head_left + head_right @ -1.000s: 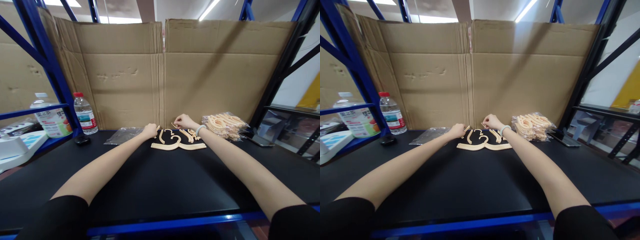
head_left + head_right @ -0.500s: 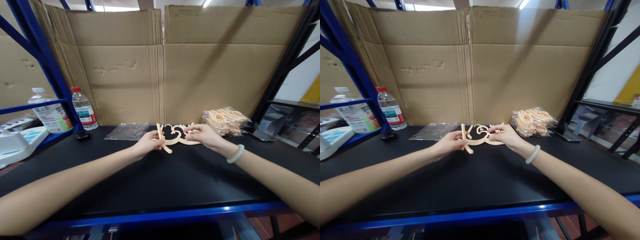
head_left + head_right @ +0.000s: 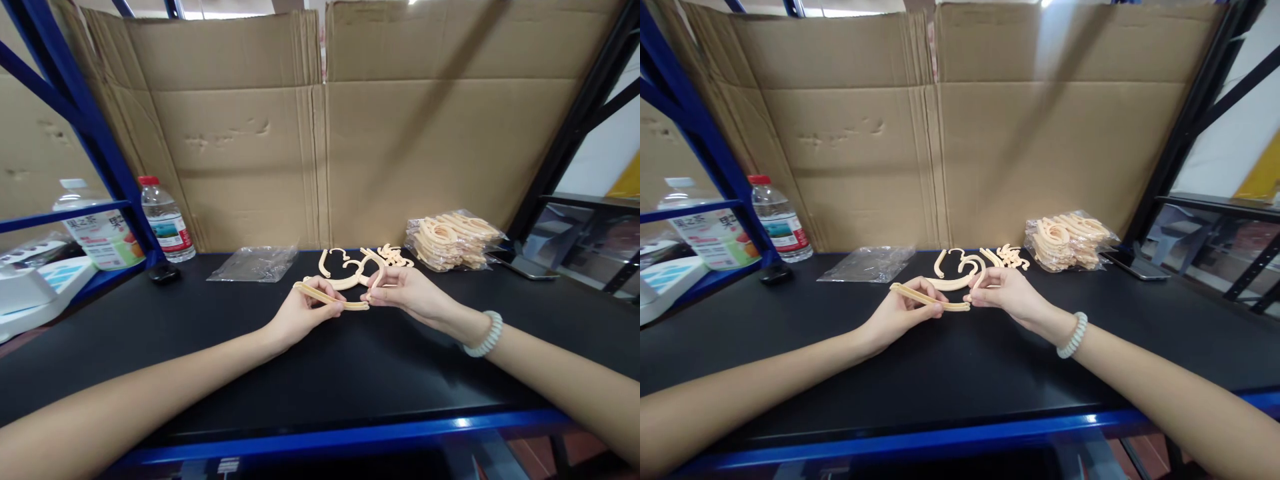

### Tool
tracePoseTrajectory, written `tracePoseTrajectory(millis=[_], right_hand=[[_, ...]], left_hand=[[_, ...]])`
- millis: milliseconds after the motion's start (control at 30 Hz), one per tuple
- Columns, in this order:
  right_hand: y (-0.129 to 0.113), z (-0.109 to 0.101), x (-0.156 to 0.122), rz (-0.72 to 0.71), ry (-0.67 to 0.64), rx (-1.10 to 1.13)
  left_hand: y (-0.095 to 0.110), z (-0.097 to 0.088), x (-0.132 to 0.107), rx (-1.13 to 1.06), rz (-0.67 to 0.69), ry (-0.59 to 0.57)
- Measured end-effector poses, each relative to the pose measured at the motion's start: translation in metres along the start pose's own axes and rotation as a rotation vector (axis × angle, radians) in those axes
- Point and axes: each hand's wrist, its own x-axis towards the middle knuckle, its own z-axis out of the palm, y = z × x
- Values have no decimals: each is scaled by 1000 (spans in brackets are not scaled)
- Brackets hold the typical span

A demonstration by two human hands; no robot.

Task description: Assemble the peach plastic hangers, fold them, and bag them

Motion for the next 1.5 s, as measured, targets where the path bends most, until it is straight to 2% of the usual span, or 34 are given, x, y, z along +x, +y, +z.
tracePoseTrajectory(millis=[100, 267, 667, 1033, 1333, 1500], right_hand=[[0, -1, 2, 11, 5, -83], [-2, -2, 2, 52, -35, -54], [6, -4, 4, 5, -115, -50], [0, 0, -2, 195, -204, 21], [3, -1, -2, 166, -239, -10], [3, 0, -2, 171, -214, -20]], left_hand=[[1, -1, -1, 49, 8, 9], [0, -3, 0, 168, 25, 21], [-2, -5, 0, 327, 32, 40], [0, -2, 0, 273, 12, 21], [2, -1, 0, 305, 4, -10], [-2, -3, 0, 335, 24, -22]])
